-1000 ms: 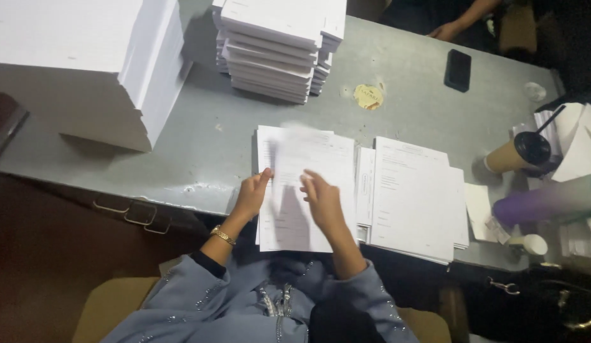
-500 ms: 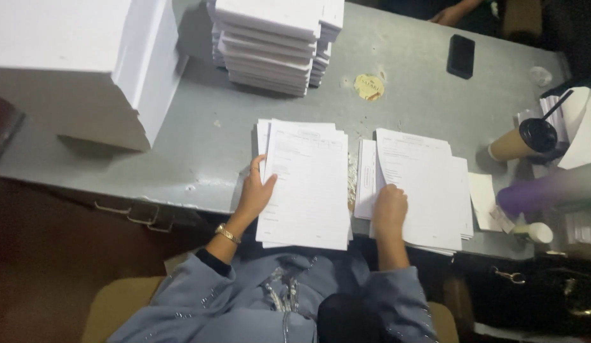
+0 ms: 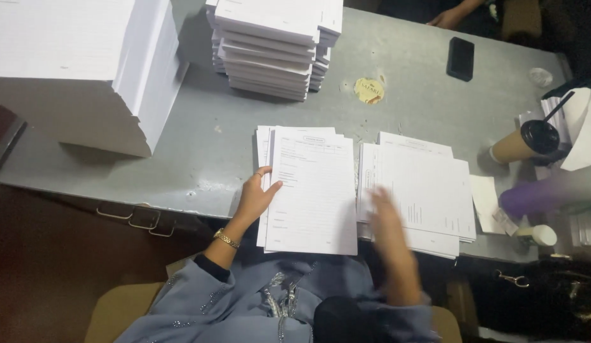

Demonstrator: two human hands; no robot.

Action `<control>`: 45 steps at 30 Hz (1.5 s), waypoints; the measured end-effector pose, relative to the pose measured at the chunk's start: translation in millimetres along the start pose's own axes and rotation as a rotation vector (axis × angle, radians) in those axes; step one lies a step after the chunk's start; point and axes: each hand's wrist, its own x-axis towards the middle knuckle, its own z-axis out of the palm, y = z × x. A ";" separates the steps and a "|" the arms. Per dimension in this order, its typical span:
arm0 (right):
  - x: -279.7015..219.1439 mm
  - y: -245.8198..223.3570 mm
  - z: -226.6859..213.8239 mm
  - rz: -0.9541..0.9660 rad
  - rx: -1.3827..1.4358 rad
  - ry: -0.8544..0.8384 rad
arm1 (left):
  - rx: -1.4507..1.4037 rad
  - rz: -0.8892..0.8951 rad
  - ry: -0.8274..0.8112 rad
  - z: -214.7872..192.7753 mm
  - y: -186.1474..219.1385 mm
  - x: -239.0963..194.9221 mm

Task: The person is sorting through large stacks of printed papers, likely lesson plans, by picking up smaller bundles, checking them, and placing them into organized piles on a work table.

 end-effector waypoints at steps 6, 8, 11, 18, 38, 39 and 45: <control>-23.8 65.1 -90.4 0.371 -0.628 -0.249 | -0.055 -0.033 0.025 -0.6 15.7 -9.3; -29.4 84.8 -89.5 0.124 -0.896 -0.308 | -0.078 -0.051 0.049 -6.1 49.9 -32.8; -38.3 101.5 -85.6 -0.193 -1.227 -0.321 | -0.059 -0.035 0.061 -5.0 40.7 -27.7; -7.8 98.0 -88.3 -0.250 -1.245 -0.115 | -0.104 -0.010 0.096 -5.6 36.6 -27.4; 94.3 -86.0 119.4 0.368 0.229 -0.068 | -0.179 0.060 0.006 -1.2 -3.0 1.9; 83.2 -101.6 111.3 0.375 0.230 -0.073 | -0.179 0.052 0.003 6.8 -27.1 9.9; 24.3 -102.9 98.7 0.344 0.748 -0.081 | -0.073 -0.023 0.048 6.3 -12.2 9.9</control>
